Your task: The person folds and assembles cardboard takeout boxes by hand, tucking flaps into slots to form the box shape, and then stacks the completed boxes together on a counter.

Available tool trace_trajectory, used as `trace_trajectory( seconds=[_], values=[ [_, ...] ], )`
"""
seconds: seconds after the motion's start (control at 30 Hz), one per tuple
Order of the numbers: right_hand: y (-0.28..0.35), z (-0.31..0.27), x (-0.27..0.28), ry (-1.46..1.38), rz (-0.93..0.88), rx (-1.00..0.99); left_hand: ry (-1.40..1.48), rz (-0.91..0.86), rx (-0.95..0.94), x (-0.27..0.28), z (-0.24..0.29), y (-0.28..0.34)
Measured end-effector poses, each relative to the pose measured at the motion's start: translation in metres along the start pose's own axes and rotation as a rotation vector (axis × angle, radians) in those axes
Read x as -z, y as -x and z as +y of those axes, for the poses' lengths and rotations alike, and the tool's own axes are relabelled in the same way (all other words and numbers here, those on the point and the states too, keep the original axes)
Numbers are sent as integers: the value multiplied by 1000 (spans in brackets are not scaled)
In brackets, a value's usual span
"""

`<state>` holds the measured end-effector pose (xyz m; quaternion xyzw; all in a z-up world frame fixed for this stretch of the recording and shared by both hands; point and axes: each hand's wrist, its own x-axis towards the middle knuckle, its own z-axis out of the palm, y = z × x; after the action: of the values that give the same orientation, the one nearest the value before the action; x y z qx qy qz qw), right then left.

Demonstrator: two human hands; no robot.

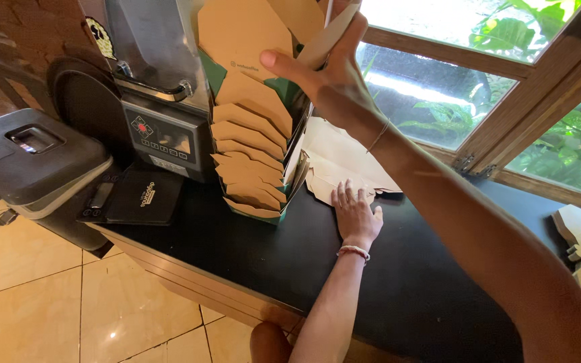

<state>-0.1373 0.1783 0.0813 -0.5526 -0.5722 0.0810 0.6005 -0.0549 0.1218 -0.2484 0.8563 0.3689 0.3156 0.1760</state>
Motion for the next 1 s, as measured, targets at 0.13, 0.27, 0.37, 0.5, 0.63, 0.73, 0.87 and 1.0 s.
trace_trajectory(
  seconds=[0.13,0.27,0.37,0.5,0.63,0.73,0.87,1.0],
  values=[
    [-4,14,-2,-47,31,144,-9,-14,9,2,1,0],
    [-5,25,-3,-7,9,188,11,-30,16,2,1,0],
    [0,13,-3,85,38,-42,-2,28,11,-5,0,1],
    [0,11,-4,160,68,-86,-7,-19,14,3,1,0],
    [-2,12,-2,2,100,135,14,-17,14,2,1,-1],
    [-3,3,1,-65,132,168,-9,-24,18,3,2,-2],
    [-3,11,1,-77,121,247,-9,32,3,-2,0,0],
    [-1,17,-3,10,188,300,-20,5,10,2,1,0]
  ],
)
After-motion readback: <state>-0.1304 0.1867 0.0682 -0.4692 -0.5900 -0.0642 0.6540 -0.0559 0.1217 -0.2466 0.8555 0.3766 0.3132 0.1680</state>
